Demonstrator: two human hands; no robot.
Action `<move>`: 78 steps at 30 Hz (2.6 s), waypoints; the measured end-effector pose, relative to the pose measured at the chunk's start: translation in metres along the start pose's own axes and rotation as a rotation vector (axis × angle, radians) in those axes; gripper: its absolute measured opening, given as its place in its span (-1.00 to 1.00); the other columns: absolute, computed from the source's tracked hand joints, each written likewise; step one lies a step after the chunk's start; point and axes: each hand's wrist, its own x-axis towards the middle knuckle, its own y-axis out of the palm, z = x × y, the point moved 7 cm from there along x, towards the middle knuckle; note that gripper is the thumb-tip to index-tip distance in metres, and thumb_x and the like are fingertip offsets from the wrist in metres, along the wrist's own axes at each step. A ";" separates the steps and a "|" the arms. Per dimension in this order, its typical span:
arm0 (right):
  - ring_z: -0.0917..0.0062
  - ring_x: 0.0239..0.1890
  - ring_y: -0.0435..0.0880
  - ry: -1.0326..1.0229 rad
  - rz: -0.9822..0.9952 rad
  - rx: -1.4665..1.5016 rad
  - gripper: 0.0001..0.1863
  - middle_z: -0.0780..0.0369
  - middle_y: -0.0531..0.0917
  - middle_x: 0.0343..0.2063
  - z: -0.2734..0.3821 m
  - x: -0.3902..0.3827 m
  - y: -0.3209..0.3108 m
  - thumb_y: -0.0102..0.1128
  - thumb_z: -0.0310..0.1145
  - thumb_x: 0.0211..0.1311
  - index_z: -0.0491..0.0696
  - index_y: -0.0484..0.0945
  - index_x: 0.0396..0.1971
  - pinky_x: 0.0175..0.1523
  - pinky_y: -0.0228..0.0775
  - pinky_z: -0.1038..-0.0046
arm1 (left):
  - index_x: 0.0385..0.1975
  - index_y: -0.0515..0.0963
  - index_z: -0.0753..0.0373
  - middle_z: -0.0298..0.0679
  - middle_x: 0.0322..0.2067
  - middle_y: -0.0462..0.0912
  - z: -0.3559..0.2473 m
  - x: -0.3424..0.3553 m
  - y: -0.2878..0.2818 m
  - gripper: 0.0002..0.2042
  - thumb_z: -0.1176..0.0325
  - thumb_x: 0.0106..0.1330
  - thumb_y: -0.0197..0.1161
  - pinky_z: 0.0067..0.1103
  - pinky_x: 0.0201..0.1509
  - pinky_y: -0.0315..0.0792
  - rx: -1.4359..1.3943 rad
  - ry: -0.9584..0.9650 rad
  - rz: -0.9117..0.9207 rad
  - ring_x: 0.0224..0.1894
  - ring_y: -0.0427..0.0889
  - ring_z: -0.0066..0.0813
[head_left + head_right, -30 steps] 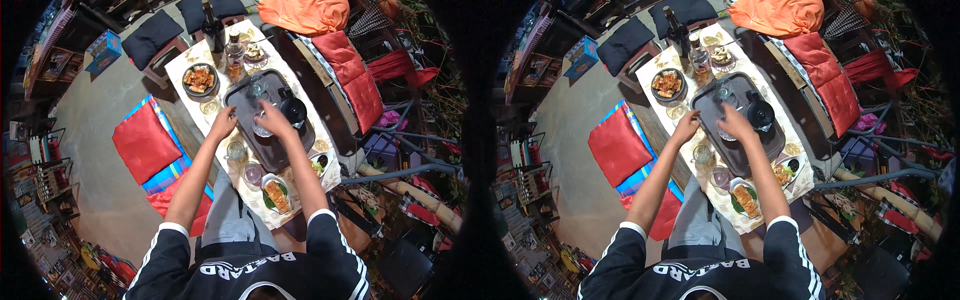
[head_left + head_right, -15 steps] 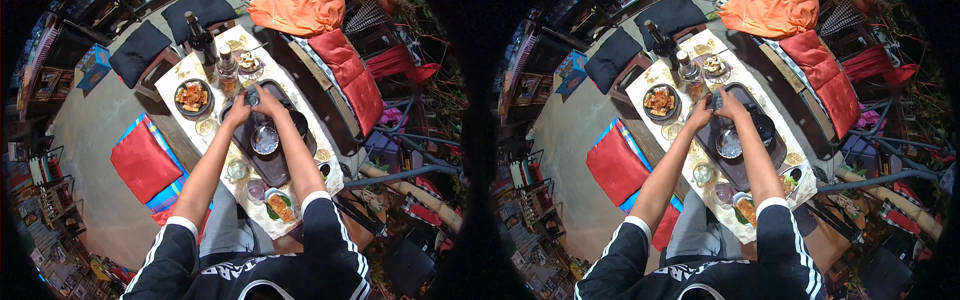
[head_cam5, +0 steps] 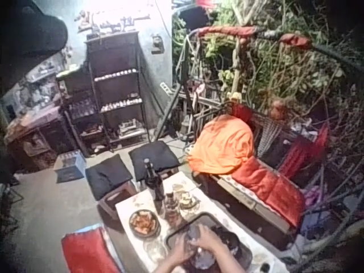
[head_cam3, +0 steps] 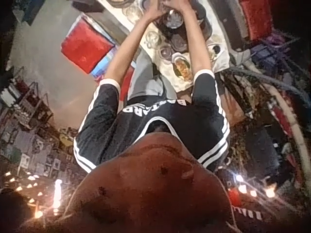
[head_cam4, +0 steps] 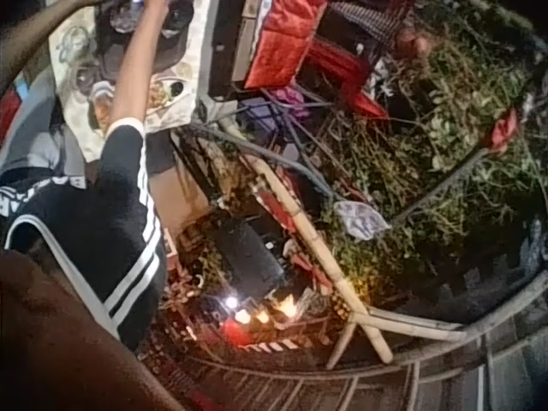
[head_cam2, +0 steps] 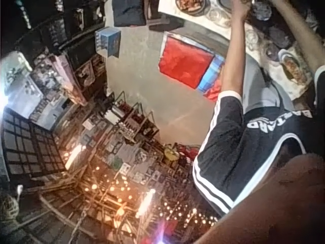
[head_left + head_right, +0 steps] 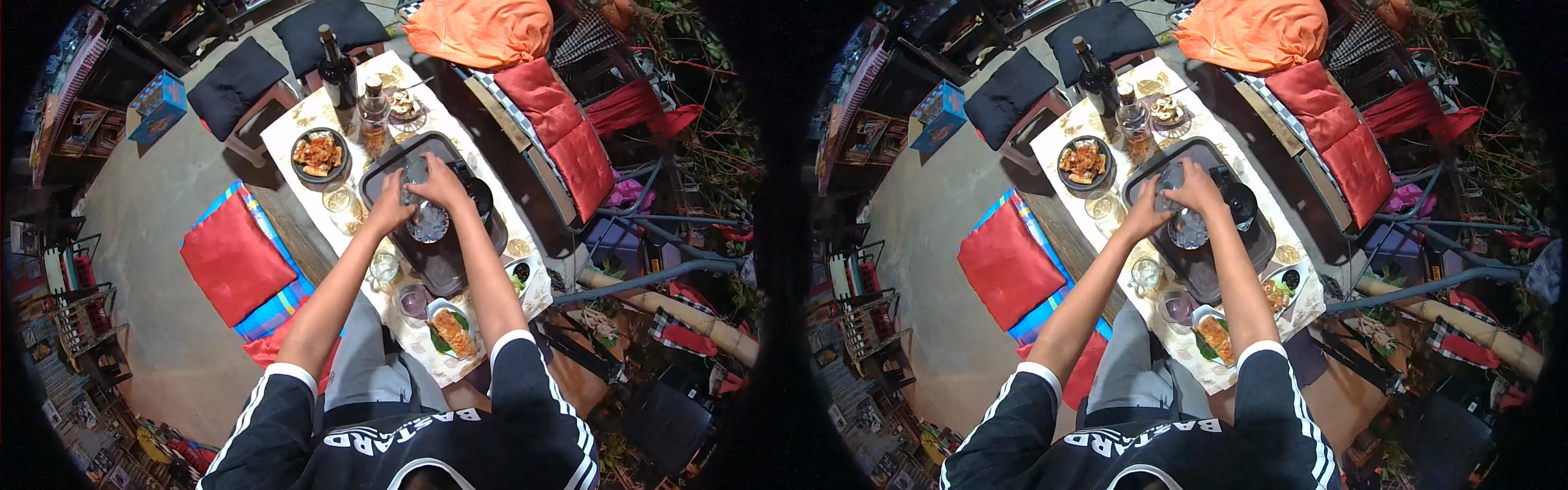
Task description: Clearing dishes, pouring leftover liquids into a bowl, and organizing items on a restaurant table to take them away.
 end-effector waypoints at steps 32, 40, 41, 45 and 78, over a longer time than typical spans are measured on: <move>-0.06 0.02 0.53 -0.029 0.243 0.168 -0.36 -0.25 0.54 -0.08 0.049 -0.066 0.165 0.21 -0.11 0.06 -0.36 0.40 -0.03 0.12 0.38 0.15 | 0.20 0.28 0.29 0.03 0.00 0.43 0.108 -0.130 -0.041 -0.30 0.55 -0.04 0.38 -0.31 0.20 0.33 0.197 -0.104 -0.153 0.12 0.40 0.06; -0.03 0.07 0.52 0.050 0.372 0.192 -0.30 -0.21 0.55 -0.04 0.048 -0.067 0.159 0.19 -0.11 0.16 -0.28 0.32 0.18 0.16 0.35 0.19 | 0.23 0.23 0.33 0.07 0.05 0.40 0.108 -0.129 -0.042 -0.26 0.57 -0.04 0.37 -0.34 0.25 0.30 0.239 -0.137 -0.082 0.15 0.39 0.05; 0.00 0.07 0.53 0.060 0.400 0.217 -0.32 -0.20 0.55 -0.04 0.044 -0.070 0.157 0.19 -0.11 0.17 -0.28 0.33 0.18 0.16 0.35 0.20 | 0.23 0.23 0.33 0.07 0.05 0.40 0.106 -0.130 -0.041 -0.26 0.57 -0.04 0.37 -0.34 0.25 0.30 0.243 -0.130 -0.074 0.15 0.39 0.05; 0.04 0.08 0.54 0.034 0.320 0.256 -0.34 -0.18 0.55 -0.01 0.032 -0.079 0.146 0.18 -0.13 0.18 -0.27 0.33 0.18 0.16 0.36 0.23 | 0.23 0.21 0.36 0.09 0.05 0.39 0.114 -0.132 -0.042 -0.26 0.54 -0.02 0.39 -0.32 0.26 0.30 0.281 -0.152 -0.053 0.16 0.38 0.07; 0.46 -0.18 0.66 0.687 -0.139 1.086 -0.57 0.16 0.62 -0.15 -0.122 -0.132 0.108 -0.07 -0.52 0.32 -0.10 0.43 0.19 -0.13 0.61 0.36 | -0.13 0.56 0.38 0.10 -0.20 0.66 0.094 -0.013 0.074 -0.74 0.37 0.30 0.08 -0.39 -0.02 0.44 -0.050 -0.287 -0.066 -0.11 0.65 -0.06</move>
